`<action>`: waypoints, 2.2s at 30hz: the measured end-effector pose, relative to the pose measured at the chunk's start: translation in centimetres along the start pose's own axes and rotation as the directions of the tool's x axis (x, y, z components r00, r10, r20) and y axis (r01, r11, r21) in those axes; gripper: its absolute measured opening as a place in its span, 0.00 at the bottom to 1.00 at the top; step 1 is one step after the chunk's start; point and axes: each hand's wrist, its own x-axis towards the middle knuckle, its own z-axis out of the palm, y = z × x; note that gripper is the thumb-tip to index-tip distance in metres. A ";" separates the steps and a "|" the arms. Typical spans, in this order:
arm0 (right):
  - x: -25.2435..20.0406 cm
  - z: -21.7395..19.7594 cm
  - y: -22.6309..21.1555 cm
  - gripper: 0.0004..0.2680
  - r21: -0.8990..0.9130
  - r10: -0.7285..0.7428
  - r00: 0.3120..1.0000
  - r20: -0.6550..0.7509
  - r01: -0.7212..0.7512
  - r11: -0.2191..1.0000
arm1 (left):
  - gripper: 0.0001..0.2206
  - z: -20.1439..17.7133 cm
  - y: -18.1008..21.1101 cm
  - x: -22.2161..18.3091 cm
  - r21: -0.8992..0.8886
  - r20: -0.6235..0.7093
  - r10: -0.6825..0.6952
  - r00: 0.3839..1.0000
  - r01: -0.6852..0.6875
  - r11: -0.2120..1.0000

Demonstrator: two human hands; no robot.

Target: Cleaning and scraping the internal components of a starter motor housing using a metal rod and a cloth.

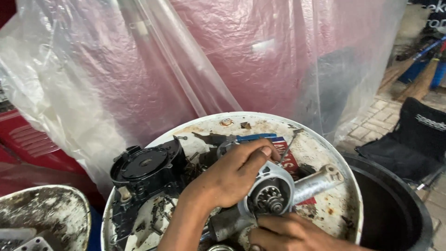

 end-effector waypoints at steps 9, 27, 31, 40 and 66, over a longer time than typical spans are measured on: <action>-1.0 -0.3 0.3 0.09 -0.036 -0.040 0.998 0.055 0.042 0.998 | 0.15 -0.2 0.8 -0.4 0.021 -0.016 -0.085 0.996 0.086 0.996; 0.5 -1.8 0.2 0.15 -0.047 -0.098 0.995 0.022 0.099 0.994 | 0.16 -0.2 0.8 -0.2 0.072 -0.052 -0.073 0.996 0.076 0.994; 0.0 -0.9 0.3 0.08 -0.141 -0.088 0.995 0.052 0.094 0.986 | 0.15 -0.1 0.6 0.0 0.055 -0.031 -0.057 0.998 0.059 0.997; 2.1 -5.0 -1.1 0.11 -0.113 -0.099 0.982 -0.158 0.082 0.990 | 0.16 -0.1 0.1 0.1 0.054 -0.027 0.007 1.000 -0.006 0.999; 0.7 -5.3 -0.1 0.09 -0.100 -0.001 0.930 -0.369 -0.039 0.994 | 0.16 -0.1 0.5 0.0 0.092 -0.036 -0.001 0.999 0.004 0.996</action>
